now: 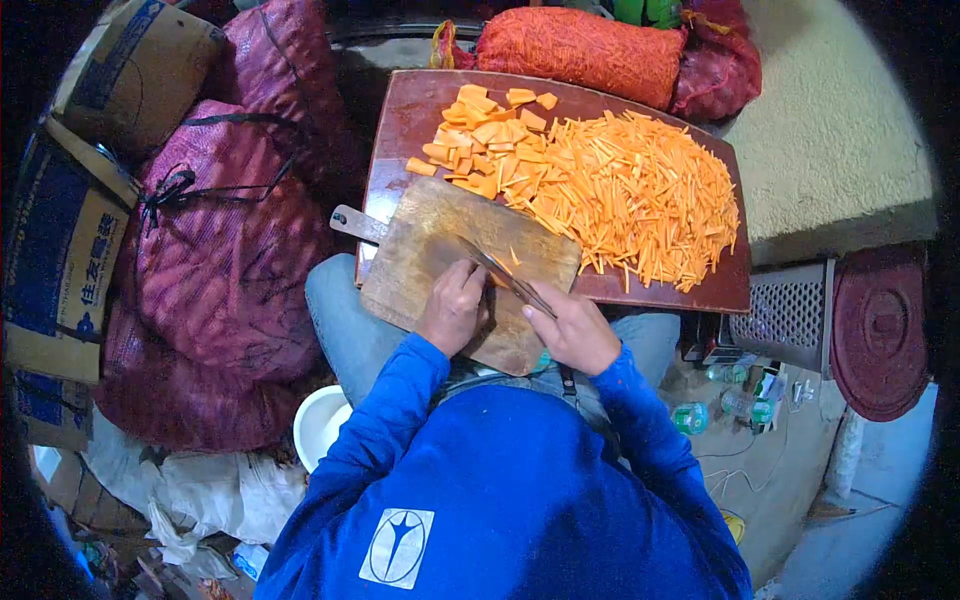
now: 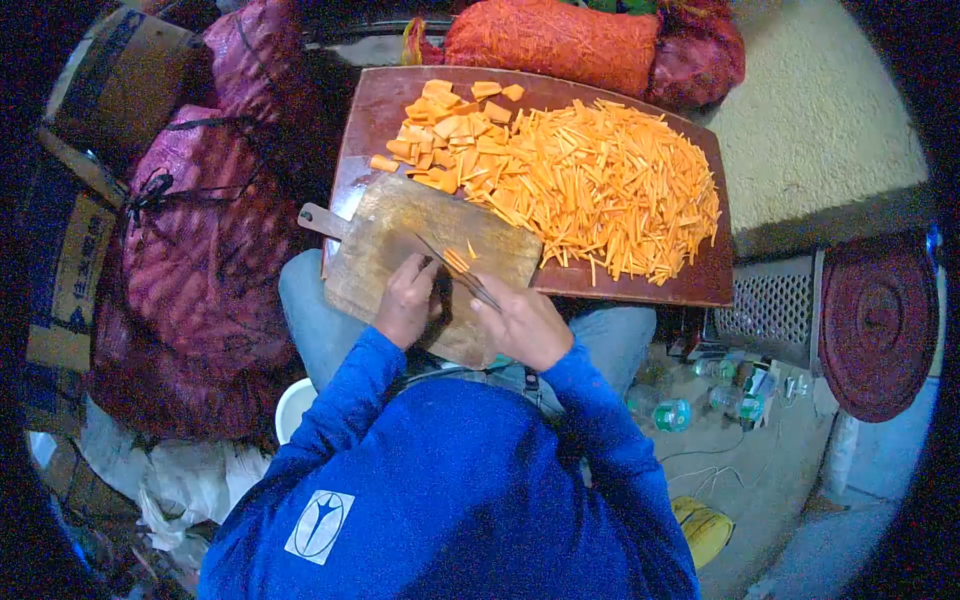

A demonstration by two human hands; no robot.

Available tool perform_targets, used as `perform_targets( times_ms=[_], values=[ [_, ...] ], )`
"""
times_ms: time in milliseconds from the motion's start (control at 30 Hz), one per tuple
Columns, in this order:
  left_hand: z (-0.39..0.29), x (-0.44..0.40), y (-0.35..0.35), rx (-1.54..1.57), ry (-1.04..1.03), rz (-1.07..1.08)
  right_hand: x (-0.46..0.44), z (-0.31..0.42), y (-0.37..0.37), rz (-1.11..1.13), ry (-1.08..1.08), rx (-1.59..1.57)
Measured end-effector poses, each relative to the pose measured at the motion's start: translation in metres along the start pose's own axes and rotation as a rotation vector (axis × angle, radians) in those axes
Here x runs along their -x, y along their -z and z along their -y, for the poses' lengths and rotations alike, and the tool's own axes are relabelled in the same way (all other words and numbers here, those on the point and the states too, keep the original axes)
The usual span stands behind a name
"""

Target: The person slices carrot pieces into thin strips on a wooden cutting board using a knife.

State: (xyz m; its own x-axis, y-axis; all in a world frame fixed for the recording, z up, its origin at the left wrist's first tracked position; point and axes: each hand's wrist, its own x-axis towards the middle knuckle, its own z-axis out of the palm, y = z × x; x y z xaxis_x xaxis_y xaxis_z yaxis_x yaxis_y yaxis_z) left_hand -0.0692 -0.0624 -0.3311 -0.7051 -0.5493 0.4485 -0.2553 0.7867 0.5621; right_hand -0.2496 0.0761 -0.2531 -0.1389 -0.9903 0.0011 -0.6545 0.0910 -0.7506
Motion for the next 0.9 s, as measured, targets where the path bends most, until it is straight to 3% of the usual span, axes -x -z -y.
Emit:
perform_targets(
  times_ms=[233, 300, 633, 733, 800, 900],
  values=[
    [0.003, 0.004, -0.007, 0.007, 0.030, 0.036, 0.006, 0.001, -0.002, 0.072, -0.133, 0.047],
    [0.002, 0.001, -0.003, 0.004, 0.018, 0.014, 0.001, -0.001, -0.005, 0.020, -0.016, 0.038],
    [0.001, -0.001, -0.001, 0.034, 0.019, -0.016, -0.001, 0.010, -0.003, 0.058, -0.089, 0.117],
    [0.002, -0.002, -0.006, 0.014, -0.021, -0.097, -0.002, 0.009, 0.004, 0.100, -0.109, -0.002],
    [0.003, 0.001, -0.009, 0.048, 0.053, -0.092, 0.006, 0.006, 0.006, -0.051, -0.016, -0.077],
    [0.003, 0.002, -0.011, 0.058, 0.097, -0.062, 0.014, 0.004, 0.005, -0.017, -0.020, -0.057]
  ],
)
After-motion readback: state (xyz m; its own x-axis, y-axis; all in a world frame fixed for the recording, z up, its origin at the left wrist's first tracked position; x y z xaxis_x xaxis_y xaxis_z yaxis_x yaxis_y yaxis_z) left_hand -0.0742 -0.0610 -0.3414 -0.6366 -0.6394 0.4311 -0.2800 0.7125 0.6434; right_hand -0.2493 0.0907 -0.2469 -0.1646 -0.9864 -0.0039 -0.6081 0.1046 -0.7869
